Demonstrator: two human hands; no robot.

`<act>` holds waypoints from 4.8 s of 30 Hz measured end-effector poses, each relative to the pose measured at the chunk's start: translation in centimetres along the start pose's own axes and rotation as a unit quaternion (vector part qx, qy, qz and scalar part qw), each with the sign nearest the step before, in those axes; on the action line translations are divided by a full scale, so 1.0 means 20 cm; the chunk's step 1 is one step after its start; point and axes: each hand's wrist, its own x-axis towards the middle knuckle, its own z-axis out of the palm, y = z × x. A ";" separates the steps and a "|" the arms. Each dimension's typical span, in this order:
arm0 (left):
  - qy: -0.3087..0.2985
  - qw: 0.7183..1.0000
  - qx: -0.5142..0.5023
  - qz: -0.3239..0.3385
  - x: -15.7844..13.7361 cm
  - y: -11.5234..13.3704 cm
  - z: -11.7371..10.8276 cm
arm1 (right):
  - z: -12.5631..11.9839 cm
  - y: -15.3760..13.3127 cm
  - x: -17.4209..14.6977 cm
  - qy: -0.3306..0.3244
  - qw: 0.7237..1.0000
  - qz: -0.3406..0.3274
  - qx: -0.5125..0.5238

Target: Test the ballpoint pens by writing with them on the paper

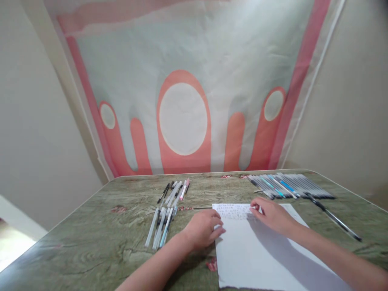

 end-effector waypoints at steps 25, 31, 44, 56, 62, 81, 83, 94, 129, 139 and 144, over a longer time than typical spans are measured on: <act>0.069 0.877 0.213 -0.425 0.10 -0.59 -0.05 | 0.36 -0.32 0.26 0.096 0.973 -0.198 0.068; 0.060 0.879 0.209 -0.423 0.09 -0.59 -0.05 | 0.36 -0.31 0.25 0.099 0.970 -0.208 0.076; -0.016 0.859 0.151 -0.488 0.09 -0.53 -0.09 | 0.34 -0.33 0.25 0.097 0.969 -0.211 0.087; -0.123 0.881 0.047 -0.454 0.11 -0.46 -0.14 | 0.36 -0.32 0.25 0.099 0.968 -0.220 0.075; -0.065 0.881 0.108 -0.456 0.15 -0.42 -0.04 | 0.34 -0.33 0.25 0.105 0.967 -0.216 0.080; 0.070 0.984 -0.116 -0.119 0.25 -0.23 0.10 | 0.30 -0.28 0.30 0.102 0.917 -0.066 0.379; 0.066 0.985 -0.105 -0.118 0.25 -0.23 0.10 | 0.31 -0.29 0.29 0.097 0.918 -0.072 0.378; 0.038 0.987 -0.034 -0.154 0.25 -0.23 0.10 | 0.31 -0.24 0.33 0.256 0.845 0.067 0.464; 0.084 0.987 -0.093 -0.104 0.26 -0.20 0.09 | 0.31 -0.31 0.27 0.112 0.920 -0.086 0.365; 0.114 0.978 -0.020 -0.174 0.24 -0.42 0.00 | 0.31 -0.32 0.26 0.100 0.861 0.022 0.498; 0.104 0.933 0.067 -0.337 0.30 -0.67 -0.06 | 0.31 -0.33 0.26 0.100 0.859 0.020 0.502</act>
